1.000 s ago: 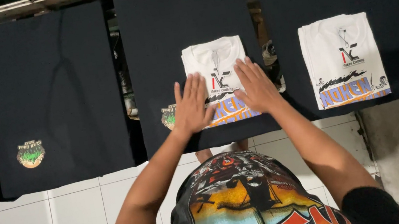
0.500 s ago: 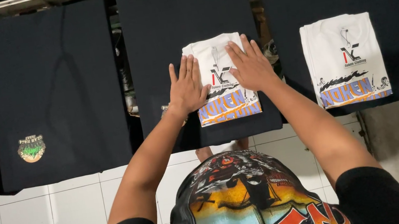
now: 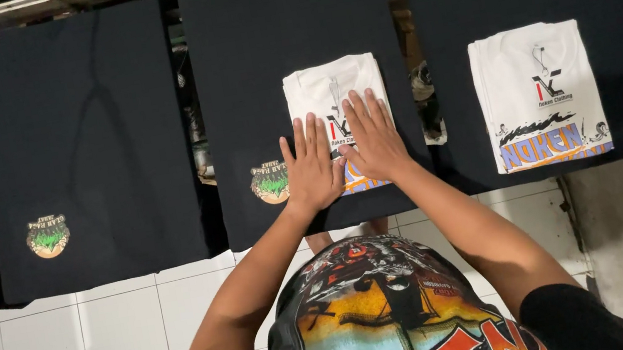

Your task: Folding printed t-shirts on a screen printing platen and stacking them.

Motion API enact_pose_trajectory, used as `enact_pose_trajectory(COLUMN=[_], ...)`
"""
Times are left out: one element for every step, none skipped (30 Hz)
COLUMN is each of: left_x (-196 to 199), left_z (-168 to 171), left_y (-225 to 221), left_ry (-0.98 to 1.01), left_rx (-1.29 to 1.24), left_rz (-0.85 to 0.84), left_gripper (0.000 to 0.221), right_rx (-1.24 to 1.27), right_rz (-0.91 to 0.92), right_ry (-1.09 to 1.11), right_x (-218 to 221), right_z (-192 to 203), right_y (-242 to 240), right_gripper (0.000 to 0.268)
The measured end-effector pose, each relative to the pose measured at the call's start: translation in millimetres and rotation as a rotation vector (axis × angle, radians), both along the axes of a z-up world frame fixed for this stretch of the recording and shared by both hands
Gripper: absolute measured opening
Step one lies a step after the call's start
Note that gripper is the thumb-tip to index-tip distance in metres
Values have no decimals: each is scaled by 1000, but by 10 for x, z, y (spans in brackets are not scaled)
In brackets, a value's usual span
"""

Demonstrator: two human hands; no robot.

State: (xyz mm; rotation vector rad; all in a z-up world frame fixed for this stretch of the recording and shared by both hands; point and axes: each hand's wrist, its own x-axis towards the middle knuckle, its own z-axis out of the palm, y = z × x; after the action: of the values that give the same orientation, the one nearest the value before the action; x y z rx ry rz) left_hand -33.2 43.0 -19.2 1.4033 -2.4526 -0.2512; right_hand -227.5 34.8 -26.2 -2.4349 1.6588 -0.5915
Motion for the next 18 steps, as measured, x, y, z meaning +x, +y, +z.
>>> enact_pose_trajectory(left_x=[-3,-6,-8,-12,-16,-15,-26,-28,-29,-11,5,1,34,63,93,118,145,183], left_z=[-2,-4,-8,-19,-29,-37,-55,-70,-83,-72,-61,-56,-28,1,34,112,191,262], left_y=[-2,-2,0,-7,-11,-16,-13,-22,-29,-39,-48,-48,-58,-82,-110,-165,-222,-258], left_ry=[-1,-9,-18,-17,-27,-37,-36,-33,-31,-31,-40,-48,-47,-16,14,14,28,41], left_rx=[-1,-3,-5,-6,-14,-23,-24,-26,-27,-31,-28,-23,-26,-45,-65,-74,-74,-70], left_rz=[1,5,9,7,12,18,17,20,22,23,15,3,-2,-25,-48,-48,-78,-107], left_gripper=[82,81,81,81,81,80,80,82,83,83,84,86,86,85,85,85,85,85], right_rx=[-1,0,2,1,4,6,5,2,0,-5,3,13,10,-5,-21,-30,-42,-50], right_rz=[1,-4,-8,-10,-13,-15,-15,-18,-20,-19,-19,-23,-27,-43,-58,-58,-107,-154], right_ry=[-1,32,64,65,77,88,89,100,111,110,104,99,100,38,-23,-22,2,27], right_x=[4,8,12,19,26,38,32,34,38,40,40,21,22,21,21,28,37,57], right_z=[14,28,42,58,74,93,93,93,95,96,98,96,92,93,98,171,243,306], right_y=[-4,-5,-3,-8,-10,-15,-3,-10,-14,-19,-23,-9,13,22,28,110,190,288], right_gripper=[83,85,86,86,86,87,87,87,87,87,87,87,87,87,88,88,93,99])
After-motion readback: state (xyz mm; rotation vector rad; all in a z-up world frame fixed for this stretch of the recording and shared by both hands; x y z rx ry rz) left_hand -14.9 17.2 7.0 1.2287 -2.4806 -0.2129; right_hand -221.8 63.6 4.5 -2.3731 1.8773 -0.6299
